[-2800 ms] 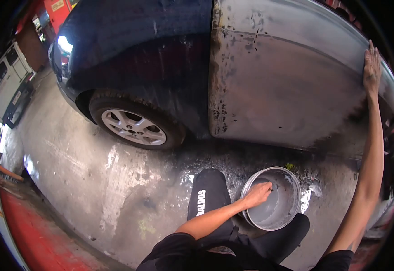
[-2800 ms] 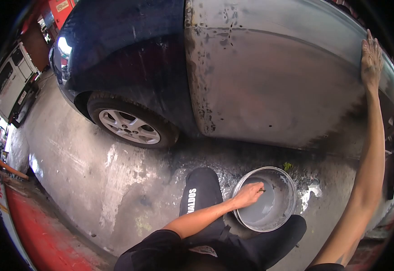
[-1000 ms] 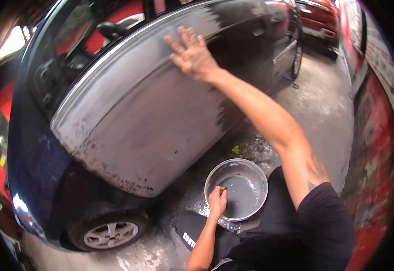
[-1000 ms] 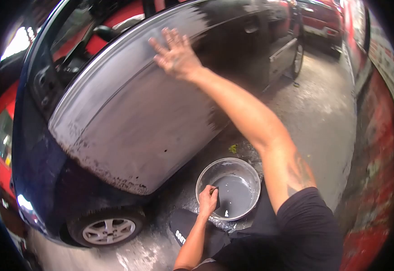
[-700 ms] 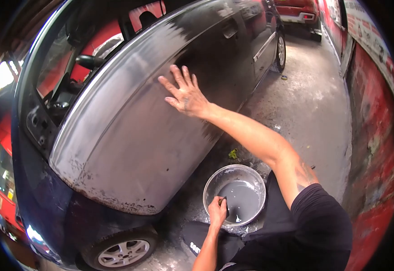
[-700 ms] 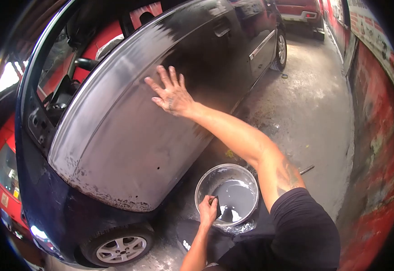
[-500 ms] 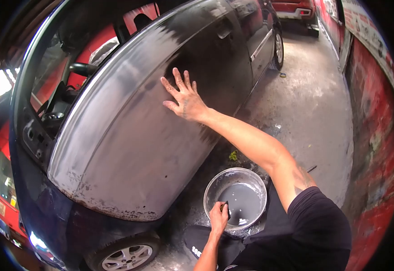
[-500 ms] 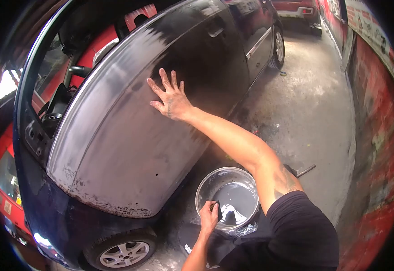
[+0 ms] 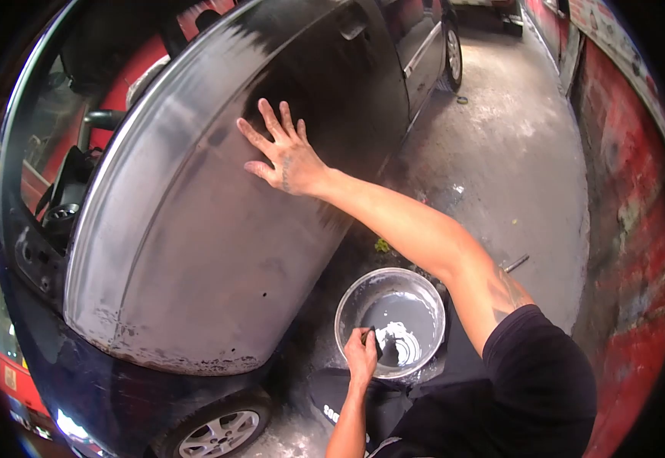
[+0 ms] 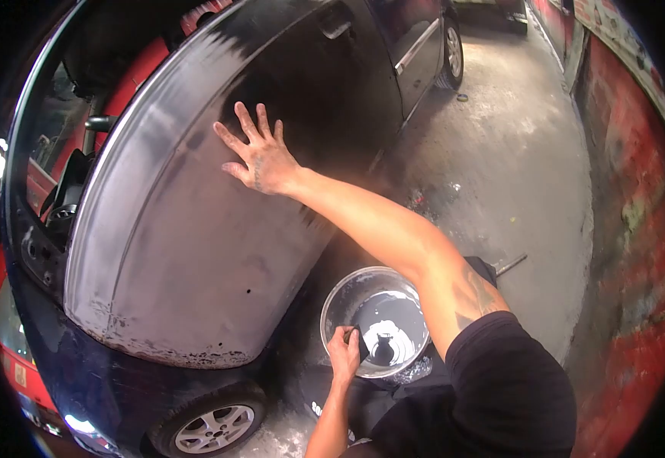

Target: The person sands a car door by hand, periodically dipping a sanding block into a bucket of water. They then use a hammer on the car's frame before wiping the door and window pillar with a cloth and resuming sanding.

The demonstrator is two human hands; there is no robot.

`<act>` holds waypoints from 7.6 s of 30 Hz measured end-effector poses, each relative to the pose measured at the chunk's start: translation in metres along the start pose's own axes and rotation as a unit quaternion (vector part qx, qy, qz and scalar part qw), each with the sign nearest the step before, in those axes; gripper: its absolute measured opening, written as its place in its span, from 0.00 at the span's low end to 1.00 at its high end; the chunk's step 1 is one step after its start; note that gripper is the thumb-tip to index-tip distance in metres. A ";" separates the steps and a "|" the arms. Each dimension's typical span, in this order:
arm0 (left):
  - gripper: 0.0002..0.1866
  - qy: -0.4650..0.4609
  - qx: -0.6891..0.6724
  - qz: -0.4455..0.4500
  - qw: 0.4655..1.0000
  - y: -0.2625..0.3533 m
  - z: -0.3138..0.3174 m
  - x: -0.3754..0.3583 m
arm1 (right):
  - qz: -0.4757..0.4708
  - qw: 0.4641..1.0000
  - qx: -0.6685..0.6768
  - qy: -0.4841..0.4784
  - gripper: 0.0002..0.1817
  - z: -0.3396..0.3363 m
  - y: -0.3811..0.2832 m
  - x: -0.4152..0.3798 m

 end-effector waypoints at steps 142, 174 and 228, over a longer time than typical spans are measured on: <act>0.40 0.027 -0.094 0.059 0.993 -0.077 -0.030 0.035 | 0.174 0.708 -0.107 -0.677 0.26 0.058 0.024 -0.539; 0.26 -0.097 0.131 -0.200 0.966 -0.047 -0.026 0.054 | 0.281 0.634 0.098 -0.714 0.23 0.109 0.040 -0.520; 0.34 -0.235 0.128 0.104 0.958 0.519 -0.283 0.513 | 0.356 0.932 -0.012 0.062 0.41 -0.113 0.095 0.278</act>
Point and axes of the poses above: each hand's wrist, its own x-axis towards the middle knuckle, its own z-axis out of the palm, y = z × x, the point moved 3 cm from there along x, towards the middle knuckle, and after that the axes turned 2 degrees about -x, right-handed, at the moved point
